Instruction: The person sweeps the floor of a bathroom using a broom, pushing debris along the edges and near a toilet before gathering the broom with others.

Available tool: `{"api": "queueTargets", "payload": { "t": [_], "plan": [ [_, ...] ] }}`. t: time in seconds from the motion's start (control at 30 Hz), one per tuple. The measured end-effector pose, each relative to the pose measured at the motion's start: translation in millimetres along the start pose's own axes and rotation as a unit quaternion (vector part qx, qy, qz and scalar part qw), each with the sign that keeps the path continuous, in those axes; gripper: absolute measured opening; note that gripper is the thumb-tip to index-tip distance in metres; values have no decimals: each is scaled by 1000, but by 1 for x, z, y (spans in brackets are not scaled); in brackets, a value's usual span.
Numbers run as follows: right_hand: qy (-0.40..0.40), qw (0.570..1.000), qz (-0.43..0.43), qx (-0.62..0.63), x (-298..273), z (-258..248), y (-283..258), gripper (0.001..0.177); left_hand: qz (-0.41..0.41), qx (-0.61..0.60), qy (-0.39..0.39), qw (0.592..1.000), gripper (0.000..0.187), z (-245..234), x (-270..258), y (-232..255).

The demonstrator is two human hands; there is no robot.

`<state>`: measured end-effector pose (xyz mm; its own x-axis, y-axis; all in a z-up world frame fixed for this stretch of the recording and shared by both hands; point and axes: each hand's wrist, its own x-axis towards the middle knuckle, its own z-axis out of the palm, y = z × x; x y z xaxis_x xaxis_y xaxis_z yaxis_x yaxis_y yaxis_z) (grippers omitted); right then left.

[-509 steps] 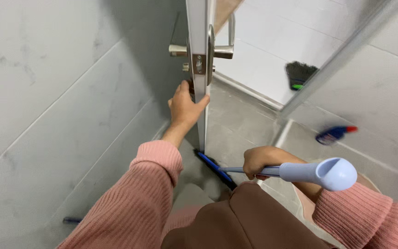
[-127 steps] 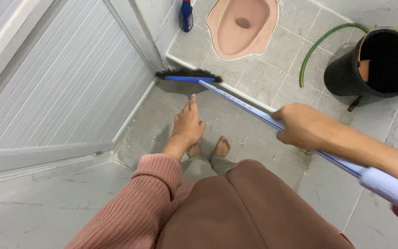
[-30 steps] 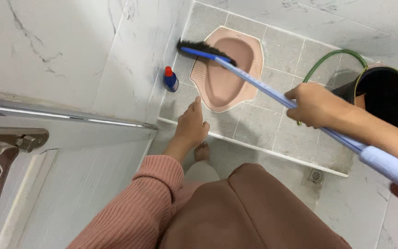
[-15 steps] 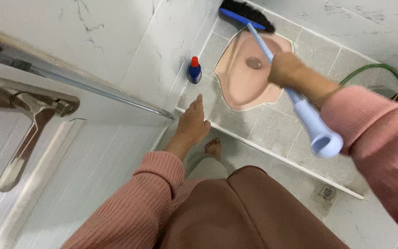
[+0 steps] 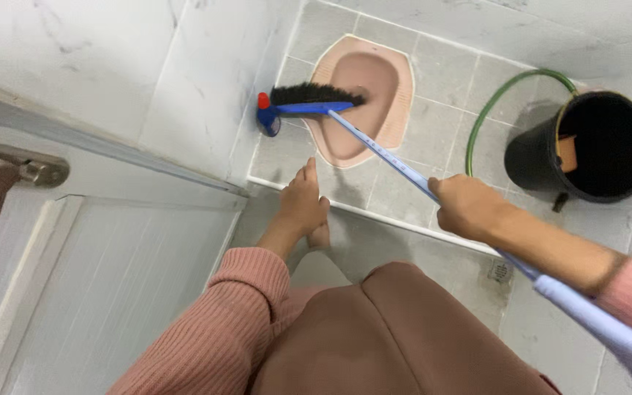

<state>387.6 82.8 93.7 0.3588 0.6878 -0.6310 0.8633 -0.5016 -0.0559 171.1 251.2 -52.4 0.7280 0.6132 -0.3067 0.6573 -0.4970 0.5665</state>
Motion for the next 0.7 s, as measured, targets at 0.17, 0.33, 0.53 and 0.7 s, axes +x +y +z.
{"api": "queueTargets", "payload": {
  "t": [0.17, 0.33, 0.53, 0.7],
  "plan": [
    [10, 999, 34, 4, -12, -25, 21, 46, 6, -5, 6, 1000, 90, 2, -7, 10],
    [69, 996, 49, 15, 93, -45, 49, 27, -5, -1, 13, 1000, 91, -9, -17, -3],
    [121, 991, -16, -47, 265, -59, 32, 26, -44, -13, 20, 999, 88, -25, -32, -34],
    [131, 982, -90, -97, 252, -22, -7, 29, -62, -16, 20, 998, 87, -31, -36, -46]
  ]
}}
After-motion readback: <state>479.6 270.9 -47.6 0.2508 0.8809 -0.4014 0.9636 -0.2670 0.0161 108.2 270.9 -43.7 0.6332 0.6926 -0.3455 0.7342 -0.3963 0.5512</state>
